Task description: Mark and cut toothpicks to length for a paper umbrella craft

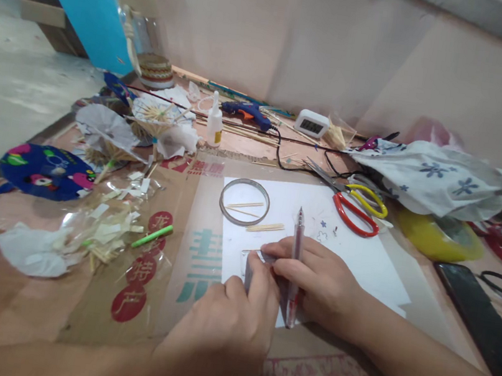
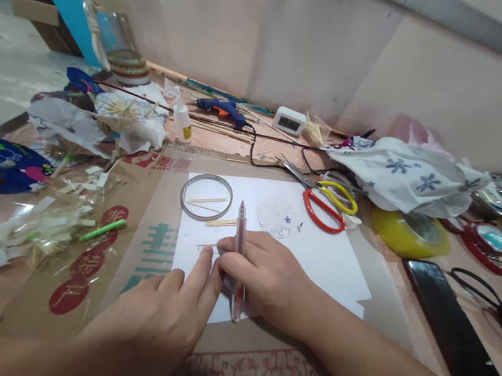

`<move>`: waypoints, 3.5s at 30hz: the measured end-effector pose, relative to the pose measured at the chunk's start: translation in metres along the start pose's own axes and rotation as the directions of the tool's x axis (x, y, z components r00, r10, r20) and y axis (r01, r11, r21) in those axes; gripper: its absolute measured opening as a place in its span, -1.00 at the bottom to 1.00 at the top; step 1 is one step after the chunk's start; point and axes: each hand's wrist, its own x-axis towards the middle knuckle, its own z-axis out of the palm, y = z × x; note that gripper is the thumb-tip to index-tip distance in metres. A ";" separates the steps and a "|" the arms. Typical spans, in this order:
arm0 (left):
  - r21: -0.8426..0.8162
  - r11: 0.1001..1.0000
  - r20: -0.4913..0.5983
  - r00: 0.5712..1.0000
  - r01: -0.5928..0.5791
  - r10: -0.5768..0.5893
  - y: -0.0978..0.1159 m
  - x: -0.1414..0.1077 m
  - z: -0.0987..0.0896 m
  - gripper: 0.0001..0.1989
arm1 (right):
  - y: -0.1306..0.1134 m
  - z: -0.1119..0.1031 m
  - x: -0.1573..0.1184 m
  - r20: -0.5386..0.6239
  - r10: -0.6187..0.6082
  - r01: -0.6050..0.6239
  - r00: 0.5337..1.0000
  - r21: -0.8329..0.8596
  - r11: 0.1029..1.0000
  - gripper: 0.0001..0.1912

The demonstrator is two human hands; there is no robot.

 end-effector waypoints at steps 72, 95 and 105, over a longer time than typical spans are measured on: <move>0.046 0.996 -0.227 0.970 -0.078 0.087 0.001 -0.005 0.015 -0.58 | 0.000 0.002 0.003 -0.002 -0.019 0.019 1.000 0.003 1.000 -0.95; 0.044 0.995 -0.214 0.972 -0.090 0.097 -0.002 -0.005 0.016 -0.55 | 0.001 0.003 0.003 -0.003 -0.028 0.028 1.000 0.015 0.999 -0.94; 0.039 0.996 -0.241 0.966 -0.085 0.092 -0.001 -0.002 0.018 -0.57 | 0.001 0.003 0.004 0.008 -0.020 0.020 1.000 0.019 1.000 -0.94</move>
